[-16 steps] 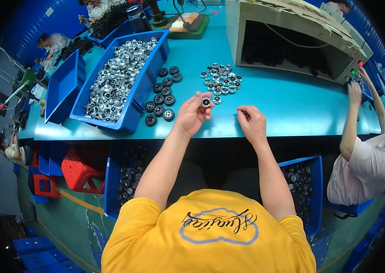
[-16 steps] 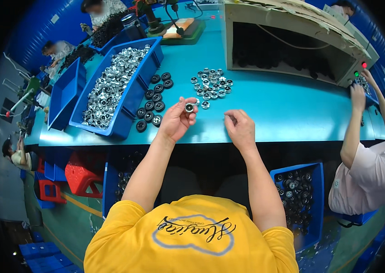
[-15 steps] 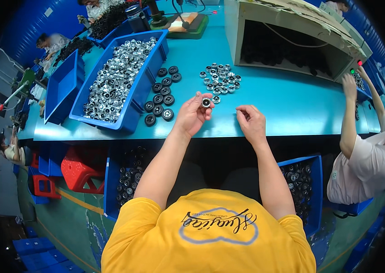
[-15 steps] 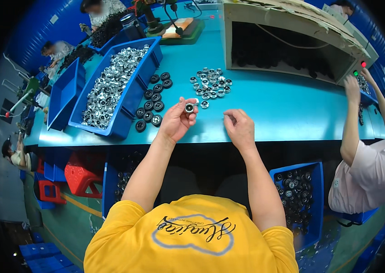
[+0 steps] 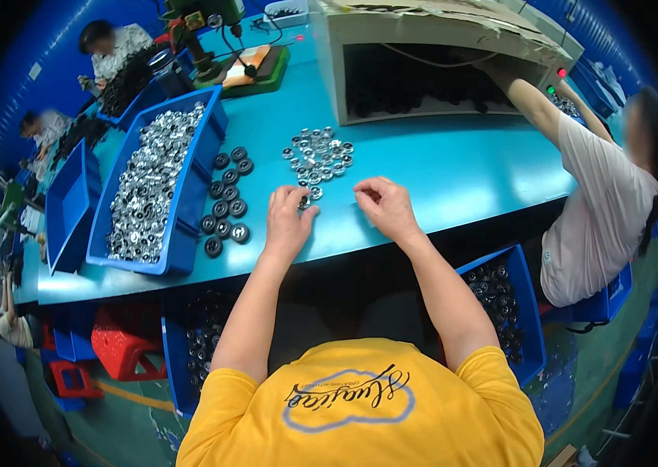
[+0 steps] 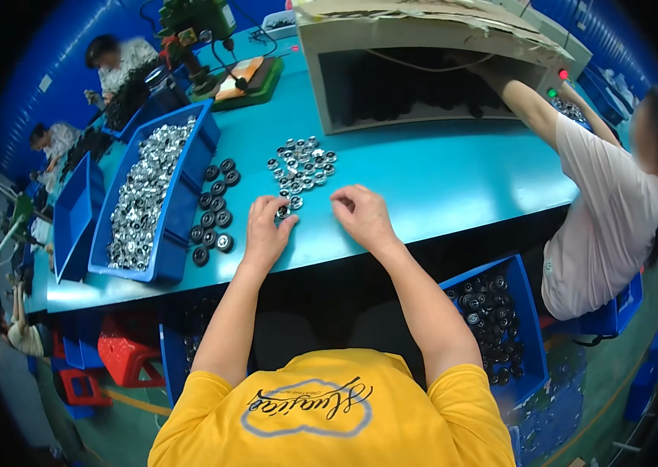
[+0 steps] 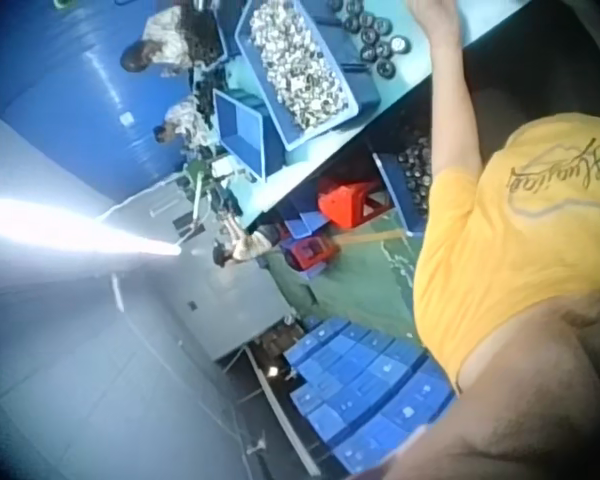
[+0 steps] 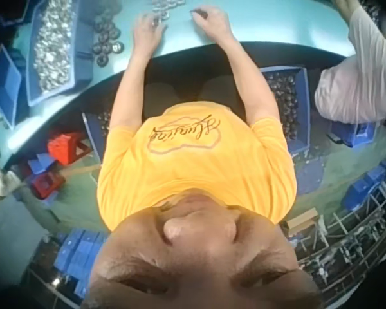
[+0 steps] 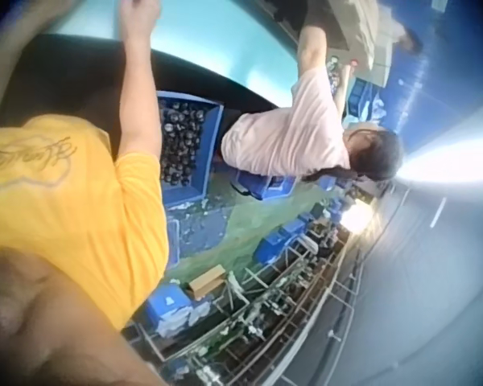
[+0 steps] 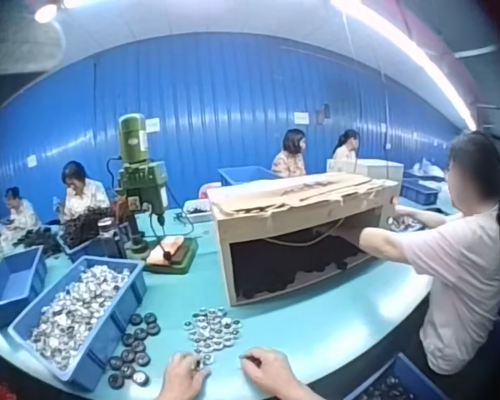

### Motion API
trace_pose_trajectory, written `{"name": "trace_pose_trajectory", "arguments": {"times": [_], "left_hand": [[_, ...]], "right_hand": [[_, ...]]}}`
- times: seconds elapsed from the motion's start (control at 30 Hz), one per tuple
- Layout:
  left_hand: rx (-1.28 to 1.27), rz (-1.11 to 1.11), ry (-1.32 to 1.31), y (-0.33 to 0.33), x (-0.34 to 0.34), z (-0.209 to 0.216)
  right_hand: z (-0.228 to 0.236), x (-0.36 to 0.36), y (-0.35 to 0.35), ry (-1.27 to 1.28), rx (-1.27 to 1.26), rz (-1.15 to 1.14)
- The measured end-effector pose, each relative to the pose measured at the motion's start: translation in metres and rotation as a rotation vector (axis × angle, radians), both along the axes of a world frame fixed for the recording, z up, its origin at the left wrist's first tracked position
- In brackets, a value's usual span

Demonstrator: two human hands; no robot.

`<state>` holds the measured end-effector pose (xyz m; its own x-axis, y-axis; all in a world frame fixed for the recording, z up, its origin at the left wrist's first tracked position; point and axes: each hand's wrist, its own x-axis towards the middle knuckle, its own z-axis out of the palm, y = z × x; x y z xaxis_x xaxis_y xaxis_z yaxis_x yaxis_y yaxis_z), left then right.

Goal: Assembling toy wheels by inserting metal bearings into rubber tires at a factory workbench.

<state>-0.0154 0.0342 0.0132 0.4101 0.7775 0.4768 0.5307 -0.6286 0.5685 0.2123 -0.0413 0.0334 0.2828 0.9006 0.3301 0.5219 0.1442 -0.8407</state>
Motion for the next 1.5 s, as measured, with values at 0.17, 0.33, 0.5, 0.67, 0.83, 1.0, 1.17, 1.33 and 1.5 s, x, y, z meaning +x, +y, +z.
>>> {"name": "trace_pose_trajectory", "arguments": {"times": [0.17, 0.33, 0.5, 0.67, 0.83, 1.0, 1.17, 1.33, 1.5], "left_hand": [[0.136, 0.061, -0.02, 0.002, 0.009, 0.003], [0.151, 0.066, 0.033, 0.005, 0.011, 0.005], [0.131, 0.05, 0.098, 0.008, 0.011, 0.007], [0.106, 0.016, 0.127, 0.014, 0.012, 0.007], [0.038, -0.004, 0.158, 0.016, 0.011, 0.007], [0.011, -0.022, 0.136, 0.021, 0.017, 0.01], [0.042, -0.017, 0.14, 0.021, 0.018, 0.01], [0.006, -0.015, 0.14, 0.018, 0.017, 0.007], [0.021, -0.032, 0.139, 0.019, 0.016, -0.002]], "right_hand": [[0.037, 0.051, 0.076, -0.184, 0.214, -0.108], [0.045, 0.09, 0.202, -0.484, 0.275, -0.16], [0.03, 0.119, 0.33, -0.747, 0.028, -0.228], [0.001, 0.158, 0.431, -0.895, 0.294, -0.416], [0.004, 0.162, 0.462, -0.85, 0.221, -0.45], [-0.001, 0.165, 0.46, -0.825, 0.262, -0.465], [-0.005, 0.174, 0.464, -0.769, 0.339, -0.487], [-0.001, 0.174, 0.451, -0.71, 0.464, -0.513], [0.013, 0.157, 0.388, -0.656, 0.611, -0.514]]}}
